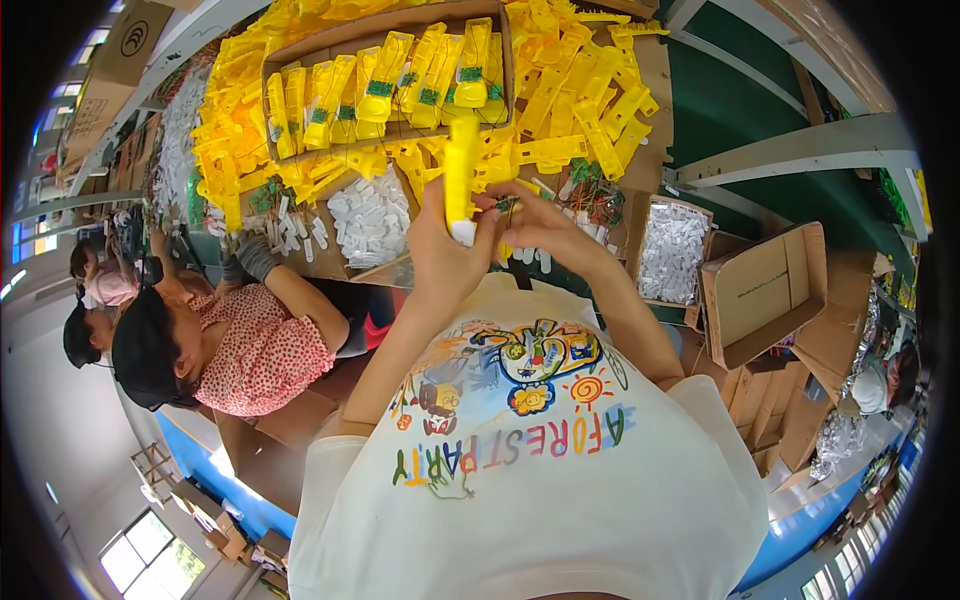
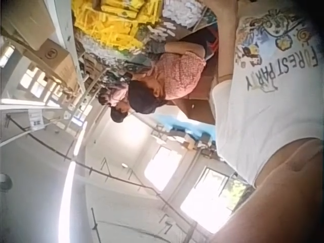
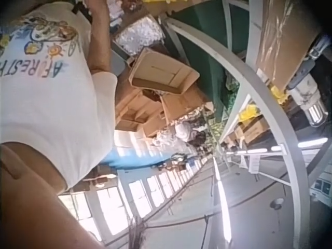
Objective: Assembling electronic circuit boards into yellow plastic housings and organizing the finished units into boxes.
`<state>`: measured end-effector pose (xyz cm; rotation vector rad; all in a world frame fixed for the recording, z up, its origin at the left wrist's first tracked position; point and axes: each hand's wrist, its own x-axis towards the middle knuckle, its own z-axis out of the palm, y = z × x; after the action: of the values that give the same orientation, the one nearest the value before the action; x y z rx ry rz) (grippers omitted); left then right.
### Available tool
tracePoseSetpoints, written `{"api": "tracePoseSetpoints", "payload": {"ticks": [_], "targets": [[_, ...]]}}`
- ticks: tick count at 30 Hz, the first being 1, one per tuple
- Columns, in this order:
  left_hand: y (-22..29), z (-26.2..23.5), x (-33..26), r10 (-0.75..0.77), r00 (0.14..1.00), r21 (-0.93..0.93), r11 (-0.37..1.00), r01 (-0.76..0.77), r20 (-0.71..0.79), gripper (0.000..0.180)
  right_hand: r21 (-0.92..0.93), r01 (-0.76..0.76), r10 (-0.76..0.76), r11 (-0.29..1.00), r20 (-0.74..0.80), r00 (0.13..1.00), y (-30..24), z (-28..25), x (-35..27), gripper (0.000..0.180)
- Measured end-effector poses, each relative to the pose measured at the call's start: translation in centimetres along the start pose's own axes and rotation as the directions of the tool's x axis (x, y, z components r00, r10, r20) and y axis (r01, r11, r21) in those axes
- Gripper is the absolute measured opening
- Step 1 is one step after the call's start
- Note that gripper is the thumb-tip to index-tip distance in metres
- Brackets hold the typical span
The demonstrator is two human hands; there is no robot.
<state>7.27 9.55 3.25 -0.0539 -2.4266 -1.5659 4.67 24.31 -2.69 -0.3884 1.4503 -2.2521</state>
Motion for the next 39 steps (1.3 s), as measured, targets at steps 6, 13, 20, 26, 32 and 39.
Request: {"api": "tracePoseSetpoints", "payload": {"ticks": [6,13,20,26,32,39], "targets": [[-0.9,-1.7,0.8,-0.263,0.964,-0.178,0.947,0.267,0.042,0.045,-0.441,-0.003,-0.038,0.897,-0.085,0.996,-2.2,0.4,0.8,0.016],[-2.5,-2.3,0.3,-0.412,0.889,-0.712,0.563,0.420,0.199,0.035,-0.577,0.178,-0.308,0.797,-0.136,0.941,-2.5,2.3,0.7,0.017],[-2.4,-1.5,-0.6,-0.328,0.847,-0.839,0.218,0.498,0.418,0.046,-0.660,0.184,-0.353,0.728,-0.132,0.926,-3.7,5.4,0.4,0.019],[-1.9,-1.4,-0.9,-0.282,0.836,-0.848,0.114,0.517,0.472,0.048,-0.738,0.265,-0.418,0.621,-0.026,0.908,-3.9,5.8,0.5,0.019],[-1.7,-0.7,-1.4,-0.227,0.901,-0.834,0.346,0.429,0.369,0.049,-0.833,0.162,-0.362,0.530,-0.050,0.931,-4.1,5.8,0.2,0.023],[-2.8,-0.4,-1.5,-0.292,0.935,-0.798,0.505,0.329,0.201,0.044,-0.773,0.046,-0.256,0.633,-0.153,0.955,-3.6,5.4,0.2,0.027]]}}
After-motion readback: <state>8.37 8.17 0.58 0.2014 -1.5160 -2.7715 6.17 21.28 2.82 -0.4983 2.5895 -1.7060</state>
